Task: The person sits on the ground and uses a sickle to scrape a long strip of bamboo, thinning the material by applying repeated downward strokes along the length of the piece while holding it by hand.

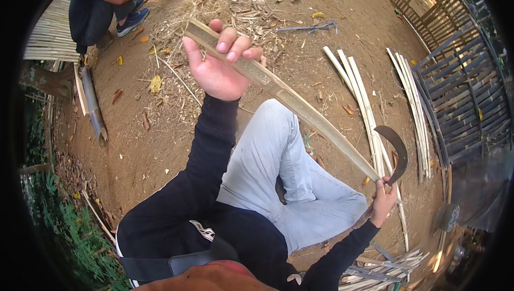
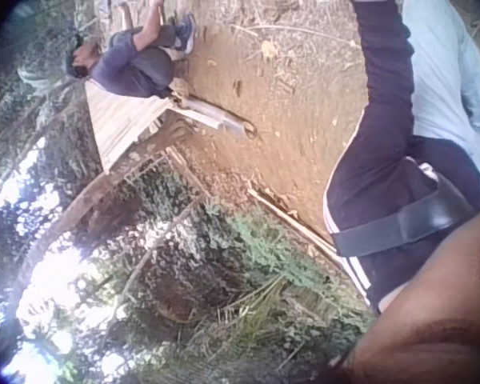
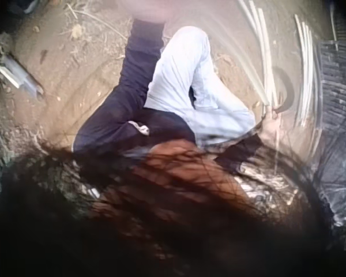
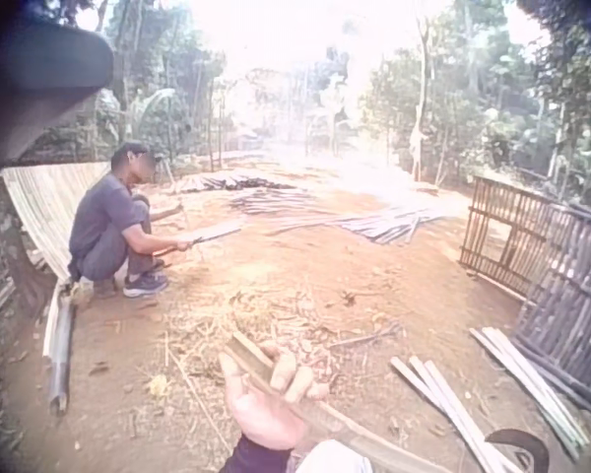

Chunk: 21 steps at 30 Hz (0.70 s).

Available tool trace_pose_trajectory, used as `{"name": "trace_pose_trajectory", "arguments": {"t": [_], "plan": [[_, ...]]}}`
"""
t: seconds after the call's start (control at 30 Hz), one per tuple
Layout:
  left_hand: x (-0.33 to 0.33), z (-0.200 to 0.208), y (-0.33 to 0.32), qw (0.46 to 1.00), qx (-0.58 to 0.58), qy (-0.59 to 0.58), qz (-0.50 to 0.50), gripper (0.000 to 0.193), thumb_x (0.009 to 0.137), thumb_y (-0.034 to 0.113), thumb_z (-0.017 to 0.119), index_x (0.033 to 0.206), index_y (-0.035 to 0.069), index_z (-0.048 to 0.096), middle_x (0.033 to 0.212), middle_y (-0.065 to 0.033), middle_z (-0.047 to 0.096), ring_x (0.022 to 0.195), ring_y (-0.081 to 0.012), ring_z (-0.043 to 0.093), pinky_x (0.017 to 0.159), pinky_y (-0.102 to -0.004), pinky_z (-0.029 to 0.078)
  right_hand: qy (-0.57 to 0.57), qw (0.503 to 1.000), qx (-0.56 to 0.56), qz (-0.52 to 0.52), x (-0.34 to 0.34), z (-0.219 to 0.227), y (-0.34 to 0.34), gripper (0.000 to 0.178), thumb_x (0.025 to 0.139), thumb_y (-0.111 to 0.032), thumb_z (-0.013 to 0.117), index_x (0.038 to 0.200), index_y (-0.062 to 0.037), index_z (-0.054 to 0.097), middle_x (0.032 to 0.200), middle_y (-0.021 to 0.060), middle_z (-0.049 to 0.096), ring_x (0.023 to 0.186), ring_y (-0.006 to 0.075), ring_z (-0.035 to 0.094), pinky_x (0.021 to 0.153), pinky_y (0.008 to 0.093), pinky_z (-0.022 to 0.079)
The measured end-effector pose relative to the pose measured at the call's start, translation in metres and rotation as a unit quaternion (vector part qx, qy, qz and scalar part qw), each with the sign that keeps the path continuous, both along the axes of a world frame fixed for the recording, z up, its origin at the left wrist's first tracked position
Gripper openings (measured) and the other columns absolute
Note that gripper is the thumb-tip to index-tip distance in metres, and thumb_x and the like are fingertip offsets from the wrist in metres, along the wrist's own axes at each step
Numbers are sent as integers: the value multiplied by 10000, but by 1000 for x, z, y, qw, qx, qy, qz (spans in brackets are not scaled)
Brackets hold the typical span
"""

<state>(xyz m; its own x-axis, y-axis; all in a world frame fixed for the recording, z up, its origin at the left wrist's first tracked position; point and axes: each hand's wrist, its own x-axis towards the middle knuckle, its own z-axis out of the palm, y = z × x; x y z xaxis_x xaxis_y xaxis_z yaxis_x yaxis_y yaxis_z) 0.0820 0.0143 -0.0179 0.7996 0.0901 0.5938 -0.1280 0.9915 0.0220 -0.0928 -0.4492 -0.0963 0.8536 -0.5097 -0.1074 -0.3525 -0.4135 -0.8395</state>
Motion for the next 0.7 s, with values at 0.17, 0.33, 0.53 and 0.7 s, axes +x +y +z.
{"name": "trace_pose_trajectory", "arguments": {"t": [0.17, 0.33, 0.53, 0.7], "plan": [[2, 9, 18, 999, -29, -20, 28, 440, 831, 505, 664, 1012, 120, 552, 722, 29, 411, 636, -105, 410, 605, -282, 413, -66, 998, -19, -7, 26, 9, 17, 208, 856, -126, 676, 1020, -16, 610, 856, 28, 604, 552, 59, 509, 487, 208, 416], [-47, 64, 79, 976, 102, -33, 190, 338, 735, 268, 727, 873, 71, 489, 710, 5, 398, 623, -126, 409, 638, -265, 408, -243, 967, -46, 60, 64, 11, 43, 193, 866, -158, 682, 989, -22, 619, 877, 42, 623, 668, 85, 600, 545, 228, 483], [-83, 85, 51, 929, 137, 12, 344, 739, 788, 831, 322, 825, 106, 458, 661, 13, 400, 492, -131, 328, 439, -281, 281, -201, 976, 80, -11, 69, 30, 89, 254, 878, -248, 684, 916, -12, 597, 716, 3, 573, 598, 56, 527, 502, 225, 442], [-86, 98, 54, 896, 119, 1, 429, 623, 790, 710, 547, 865, 99, 455, 699, 27, 422, 521, -105, 379, 450, -235, 316, -217, 976, 24, 1, 61, 32, 102, 206, 890, -222, 654, 883, -23, 601, 678, -27, 539, 564, 30, 408, 503, 213, 330]]}}
